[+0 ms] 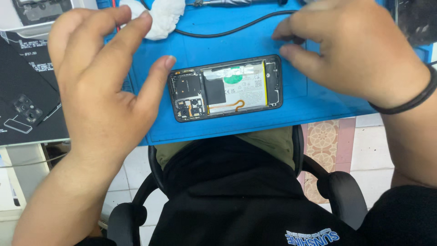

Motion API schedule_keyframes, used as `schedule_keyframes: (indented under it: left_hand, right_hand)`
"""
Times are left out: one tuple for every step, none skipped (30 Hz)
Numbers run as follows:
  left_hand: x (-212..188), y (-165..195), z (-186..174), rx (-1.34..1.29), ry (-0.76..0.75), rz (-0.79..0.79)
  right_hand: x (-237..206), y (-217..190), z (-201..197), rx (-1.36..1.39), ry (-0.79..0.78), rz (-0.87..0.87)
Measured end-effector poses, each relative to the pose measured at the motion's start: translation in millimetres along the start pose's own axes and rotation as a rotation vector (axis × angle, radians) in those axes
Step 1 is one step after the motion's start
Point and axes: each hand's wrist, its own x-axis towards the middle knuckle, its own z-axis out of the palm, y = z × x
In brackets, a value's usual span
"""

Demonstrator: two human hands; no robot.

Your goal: The person works on a disassembled smartphone on a blue repair mat, using a pry tool and a precision screwdriver to work around the open phone body and battery area. They then align the phone's back cover, press it into place, and handle the reassembled phone.

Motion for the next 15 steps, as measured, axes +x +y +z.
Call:
schedule_keyframes:
  left_hand:
    - [-1, 2, 0, -0.009, 0.000, -0.006]
    - [-1, 5, 1, -0.026, 0.001, -0.016]
    - [-1, 7, 2, -0.044, 0.002, -0.026]
    - [0, 10, 4, -0.070, 0.004, -0.039]
    - [0, 11, 6, -0.086, 0.003, -0.046]
    - [1, 13, 9, -0.102, 0.002, -0.054]
    - [0, 14, 9, -0.106, 0.000, -0.058]
    - [0, 14, 9, -0.109, 0.003, -0.065]
    - [0, 13, 8, -0.112, 0.005, -0.072]
    - [-1, 11, 7, -0.116, 0.012, -0.081]
    - [-2, 10, 6, -0.123, 0.017, -0.092]
    - [-3, 8, 5, -0.130, 0.023, -0.103]
    - [-3, 7, 6, -0.139, 0.026, -0.112]
    - [-4, 7, 6, -0.140, 0.031, -0.115]
    - [-5, 7, 7, -0.141, 0.035, -0.118]
  right_hand:
    - [-1, -5, 1, 0.018, -0.050, 0.059]
    - [1, -8, 2, 0.034, -0.099, 0.121]
    - [3, -11, 5, 0.061, -0.067, 0.093]
    - [5, -14, 8, 0.087, -0.034, 0.067]
    - [7, -15, 9, 0.112, -0.002, 0.041]
    - [9, -16, 11, 0.090, -0.011, 0.049]
    - [11, -17, 13, 0.069, -0.020, 0.054]
    - [13, -18, 15, 0.049, -0.030, 0.055]
    - [15, -18, 16, 0.047, -0.023, 0.061]
    - [17, -17, 17, 0.046, -0.018, 0.065]
    - [18, -16, 18, 0.045, -0.013, 0.069]
    - [21, -16, 21, 0.022, 0.033, 0.035]
    - [22, -15, 23, -0.002, 0.082, 0.001]
    - [26, -14, 27, 0.006, 0.120, -0.019]
    - [29, -13, 30, 0.014, 0.158, -0.038]
